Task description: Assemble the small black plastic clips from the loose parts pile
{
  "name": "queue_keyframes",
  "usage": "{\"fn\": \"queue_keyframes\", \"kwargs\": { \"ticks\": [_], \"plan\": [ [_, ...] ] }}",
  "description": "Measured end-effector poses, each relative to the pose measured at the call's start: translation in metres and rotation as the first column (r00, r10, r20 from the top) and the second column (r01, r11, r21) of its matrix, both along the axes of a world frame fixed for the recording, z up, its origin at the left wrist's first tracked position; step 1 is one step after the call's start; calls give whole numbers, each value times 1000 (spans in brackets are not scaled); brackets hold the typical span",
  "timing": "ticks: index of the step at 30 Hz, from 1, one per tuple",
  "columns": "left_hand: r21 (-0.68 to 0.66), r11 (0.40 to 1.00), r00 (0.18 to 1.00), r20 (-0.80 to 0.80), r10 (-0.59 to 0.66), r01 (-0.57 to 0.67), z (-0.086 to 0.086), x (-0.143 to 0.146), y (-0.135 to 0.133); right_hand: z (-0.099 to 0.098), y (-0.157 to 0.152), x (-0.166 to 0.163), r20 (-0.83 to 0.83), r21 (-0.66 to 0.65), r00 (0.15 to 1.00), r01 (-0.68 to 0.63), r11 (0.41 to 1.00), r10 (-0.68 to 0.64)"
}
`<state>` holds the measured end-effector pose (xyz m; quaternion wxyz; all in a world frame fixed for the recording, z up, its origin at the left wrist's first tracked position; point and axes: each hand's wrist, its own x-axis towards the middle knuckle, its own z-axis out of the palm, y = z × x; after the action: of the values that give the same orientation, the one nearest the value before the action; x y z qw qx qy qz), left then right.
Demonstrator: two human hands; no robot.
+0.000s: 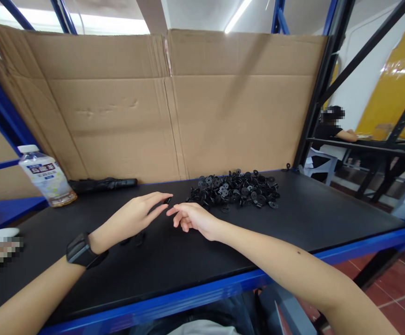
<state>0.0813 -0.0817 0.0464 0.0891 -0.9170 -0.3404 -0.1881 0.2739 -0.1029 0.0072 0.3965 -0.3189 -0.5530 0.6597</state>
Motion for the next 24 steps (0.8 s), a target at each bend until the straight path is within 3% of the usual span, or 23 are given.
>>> {"fn": "queue_keyframes", "kwargs": {
  "ticks": [6, 13, 19, 24],
  "plan": [
    [23, 995, 994, -64, -90, 92, -7, 11, -12, -1, 2, -1, -8, 38, 995, -96, 995, 96],
    [49, 996, 988, -134, -73, 80, -5, 16, -19, -7, 5, 1, -20, 23, 994, -112, 993, 112],
    [265, 961, 950, -312, 11, 76, -10, 25, -24, -8, 7, 0, -17, 12, 996, -86, 996, 86],
    [503, 846, 941, -337, 5, 176, -25, 33, -24, -7, 4, -3, -10, 14, 1000, 6, 1000, -6]
  ]
}}
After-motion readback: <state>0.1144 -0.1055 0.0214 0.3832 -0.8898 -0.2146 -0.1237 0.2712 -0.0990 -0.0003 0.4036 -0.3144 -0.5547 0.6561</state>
